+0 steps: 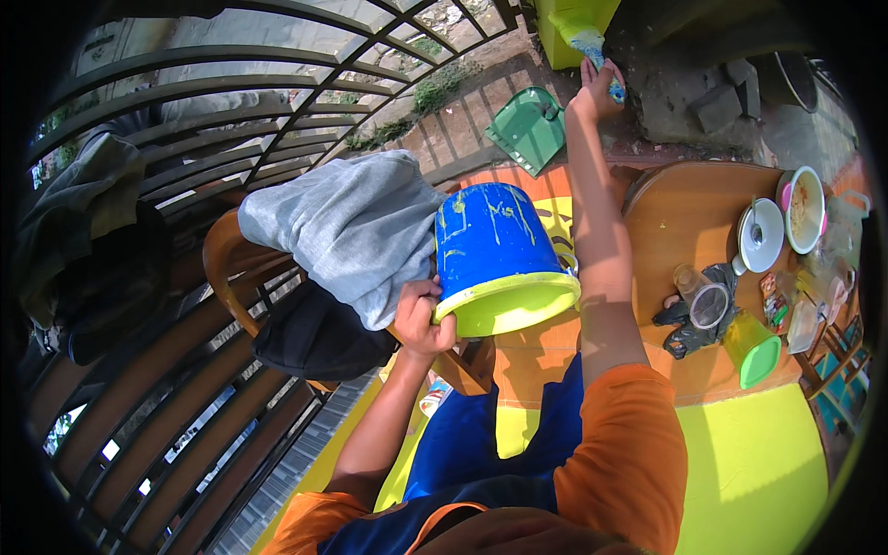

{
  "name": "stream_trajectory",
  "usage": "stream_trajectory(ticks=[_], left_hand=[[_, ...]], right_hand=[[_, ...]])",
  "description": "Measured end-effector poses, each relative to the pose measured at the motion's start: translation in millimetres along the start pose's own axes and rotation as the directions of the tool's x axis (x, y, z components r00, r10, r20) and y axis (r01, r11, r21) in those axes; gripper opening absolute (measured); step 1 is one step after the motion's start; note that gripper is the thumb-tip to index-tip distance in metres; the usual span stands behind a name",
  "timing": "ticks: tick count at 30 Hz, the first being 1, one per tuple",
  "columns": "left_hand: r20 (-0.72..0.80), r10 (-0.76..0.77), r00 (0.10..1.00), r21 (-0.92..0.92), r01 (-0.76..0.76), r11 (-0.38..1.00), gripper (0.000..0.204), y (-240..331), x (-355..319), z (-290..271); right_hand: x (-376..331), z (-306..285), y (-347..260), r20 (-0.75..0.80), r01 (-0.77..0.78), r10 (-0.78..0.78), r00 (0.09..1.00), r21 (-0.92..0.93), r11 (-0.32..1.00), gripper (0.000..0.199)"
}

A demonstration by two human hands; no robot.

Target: The person paints a curved exterior wall and a vertical pillar with lime green paint using a brush and a small bowl. They repeatedly dip the brush into the bowl and apply paint to the wall, then walk to a gate, open it, and continue painting the pillar on a balcony.

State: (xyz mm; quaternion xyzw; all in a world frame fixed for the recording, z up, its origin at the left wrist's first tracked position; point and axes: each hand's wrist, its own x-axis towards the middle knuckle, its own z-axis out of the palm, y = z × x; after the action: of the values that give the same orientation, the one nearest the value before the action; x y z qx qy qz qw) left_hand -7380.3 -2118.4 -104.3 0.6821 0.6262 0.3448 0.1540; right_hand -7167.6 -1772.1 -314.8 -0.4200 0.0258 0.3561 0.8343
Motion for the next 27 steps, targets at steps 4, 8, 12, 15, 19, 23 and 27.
stream_trajectory(ticks=[4, 8, 12, 15, 19, 23, 27], left_hand=[[-0.007, -0.023, 1.000, 0.006, 0.023, 1.000, 0.015, -1, -2, 3], [-0.005, -0.005, 1.000, 0.012, 0.005, 1.000, 0.014, -3, -5, 3], [-0.005, -0.004, 1.000, -0.001, 0.004, 1.000, 0.014, -4, -4, 2], [-0.014, -0.010, 1.000, -0.007, 0.010, 1.000, 0.014, -3, -3, 3], [-0.021, -0.019, 1.000, -0.015, 0.018, 1.000, 0.015, -1, -3, 4], [-0.012, -0.012, 1.000, -0.002, 0.012, 1.000, 0.014, -1, -2, 3], [-0.009, 0.005, 1.000, 0.023, -0.004, 1.000, 0.015, -2, -1, 4]], right_hand=[[25, -33, 40, -0.089, -0.006, 0.001, 0.996, -0.061, 0.998, 0.012], [47, -31, 32, -0.151, -0.064, 0.029, 0.988, -0.230, 0.971, 0.010], [55, 21, -31, 0.076, -0.017, 0.020, 0.997, -0.046, 0.999, 0.012], [40, 45, -105, 0.265, 0.028, -0.046, 0.963, 0.074, 0.997, 0.019], [26, 50, -144, 0.396, 0.079, -0.169, 0.903, 0.232, 0.969, 0.025], [44, 28, -88, 0.263, 0.063, -0.070, 0.962, 0.037, 0.997, 0.019], [79, -16, -16, 0.066, 0.056, -0.047, 0.997, -0.151, 0.987, 0.013]])
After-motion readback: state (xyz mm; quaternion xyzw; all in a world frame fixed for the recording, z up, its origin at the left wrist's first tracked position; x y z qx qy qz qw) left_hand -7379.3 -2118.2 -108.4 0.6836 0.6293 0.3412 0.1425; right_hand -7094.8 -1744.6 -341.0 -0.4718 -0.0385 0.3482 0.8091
